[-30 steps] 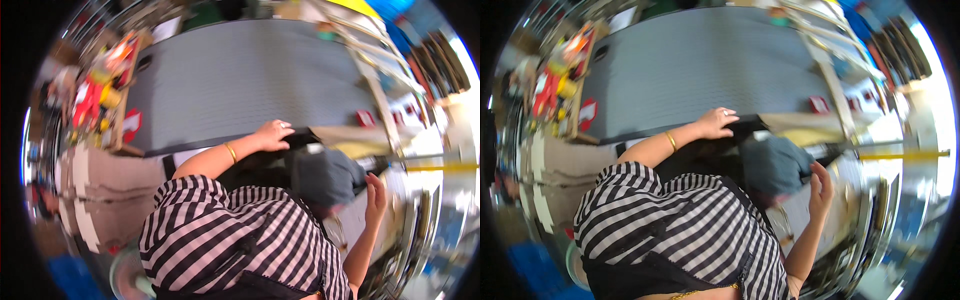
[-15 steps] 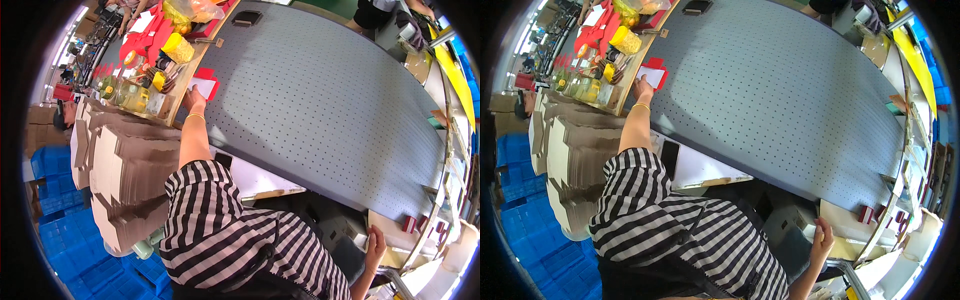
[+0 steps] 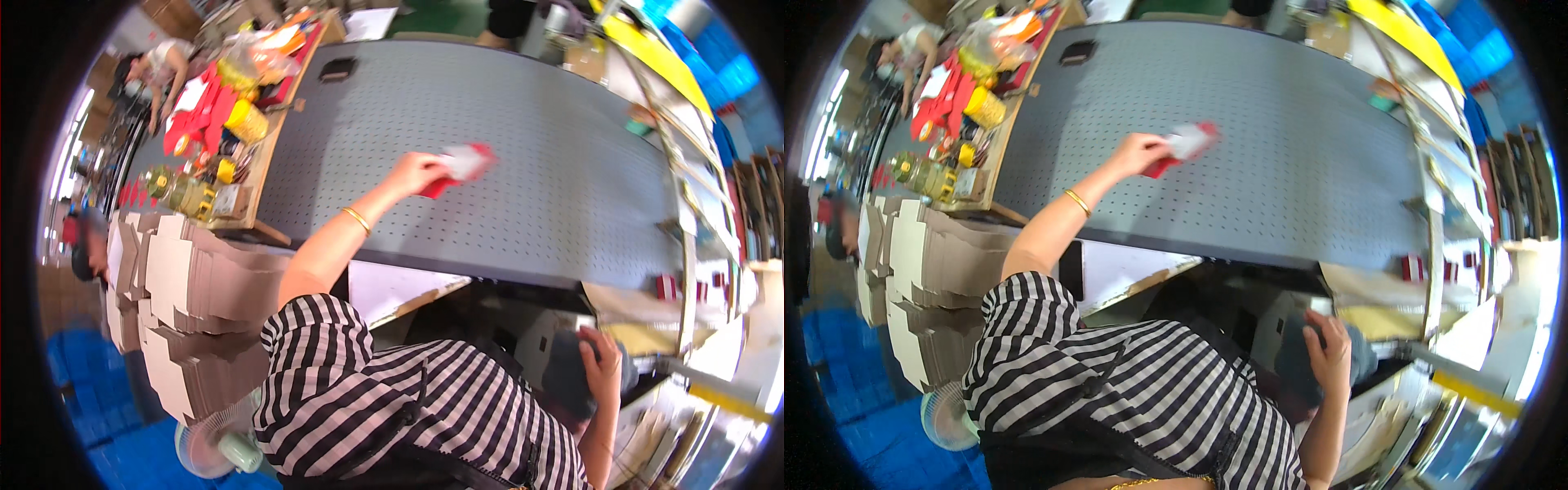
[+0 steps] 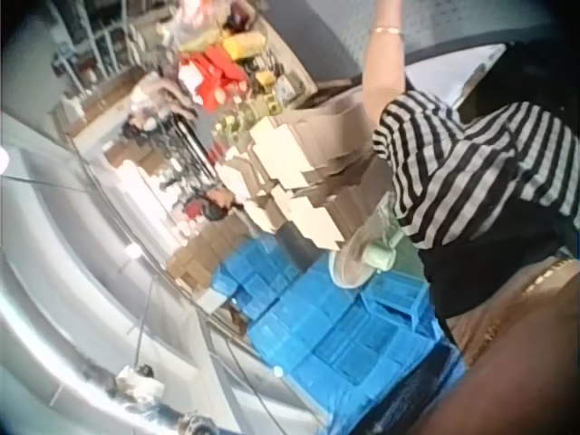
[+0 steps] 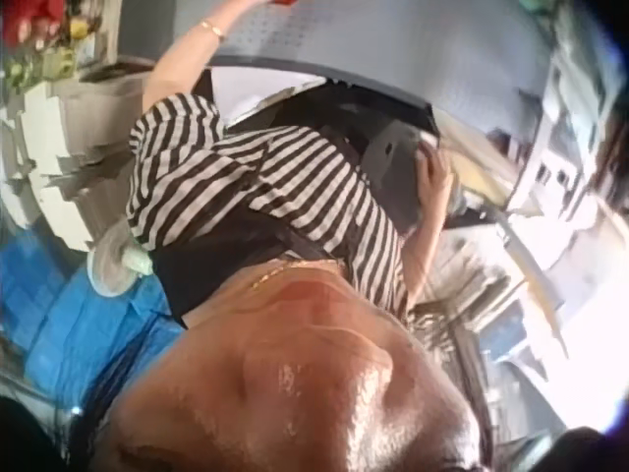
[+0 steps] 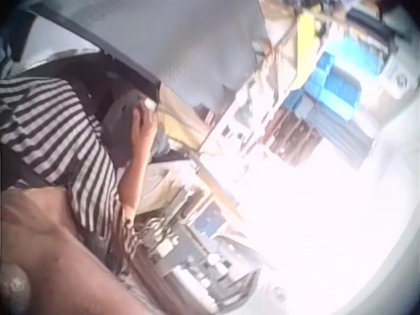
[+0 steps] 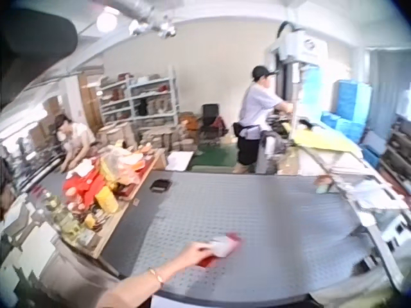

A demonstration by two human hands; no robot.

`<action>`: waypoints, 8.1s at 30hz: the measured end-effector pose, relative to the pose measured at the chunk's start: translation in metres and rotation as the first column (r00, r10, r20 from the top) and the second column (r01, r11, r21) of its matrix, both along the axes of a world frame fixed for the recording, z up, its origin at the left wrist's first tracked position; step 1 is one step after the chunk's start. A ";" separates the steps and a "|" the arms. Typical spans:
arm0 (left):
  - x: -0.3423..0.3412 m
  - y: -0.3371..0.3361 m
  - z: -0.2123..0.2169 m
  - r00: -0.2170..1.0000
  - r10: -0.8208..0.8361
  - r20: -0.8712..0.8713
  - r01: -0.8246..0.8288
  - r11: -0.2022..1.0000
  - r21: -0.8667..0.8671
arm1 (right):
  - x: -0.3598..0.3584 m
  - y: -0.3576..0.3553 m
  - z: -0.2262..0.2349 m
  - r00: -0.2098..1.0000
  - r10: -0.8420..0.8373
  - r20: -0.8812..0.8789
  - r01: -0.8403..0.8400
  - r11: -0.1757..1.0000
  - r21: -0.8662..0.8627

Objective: The person is repeatedly picking up red paper box components and feeding them into an automated packaging machine.

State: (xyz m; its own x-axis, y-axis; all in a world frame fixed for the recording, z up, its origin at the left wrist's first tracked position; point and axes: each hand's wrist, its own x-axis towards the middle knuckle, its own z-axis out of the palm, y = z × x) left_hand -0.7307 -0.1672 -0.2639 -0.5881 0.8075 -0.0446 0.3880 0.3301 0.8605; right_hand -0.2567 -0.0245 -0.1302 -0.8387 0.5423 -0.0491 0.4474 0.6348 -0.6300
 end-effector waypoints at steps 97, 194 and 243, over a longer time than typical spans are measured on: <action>0.178 0.098 0.118 0.831 -0.557 -0.011 0.539 0.800 0.264 | 0.075 0.011 0.011 0.941 -0.186 -0.281 0.173 0.982 -0.072; 0.453 0.095 0.103 0.261 -0.732 -0.630 0.665 0.609 -0.432 | 0.397 -0.342 -0.041 -0.014 -0.999 -0.040 0.917 -0.028 0.398; 0.424 0.060 0.090 0.304 -0.742 -0.597 0.772 0.559 -0.303 | 0.429 -0.313 -0.089 0.196 -0.971 -0.133 0.904 0.126 0.408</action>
State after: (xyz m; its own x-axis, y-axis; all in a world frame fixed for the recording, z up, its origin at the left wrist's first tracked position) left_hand -0.3066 -0.1068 -0.1740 0.4195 0.9048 0.0734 0.8535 -0.4207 0.3074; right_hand 0.1719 -0.3371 -0.2193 0.3447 0.8932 0.2886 0.9006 -0.2280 -0.3700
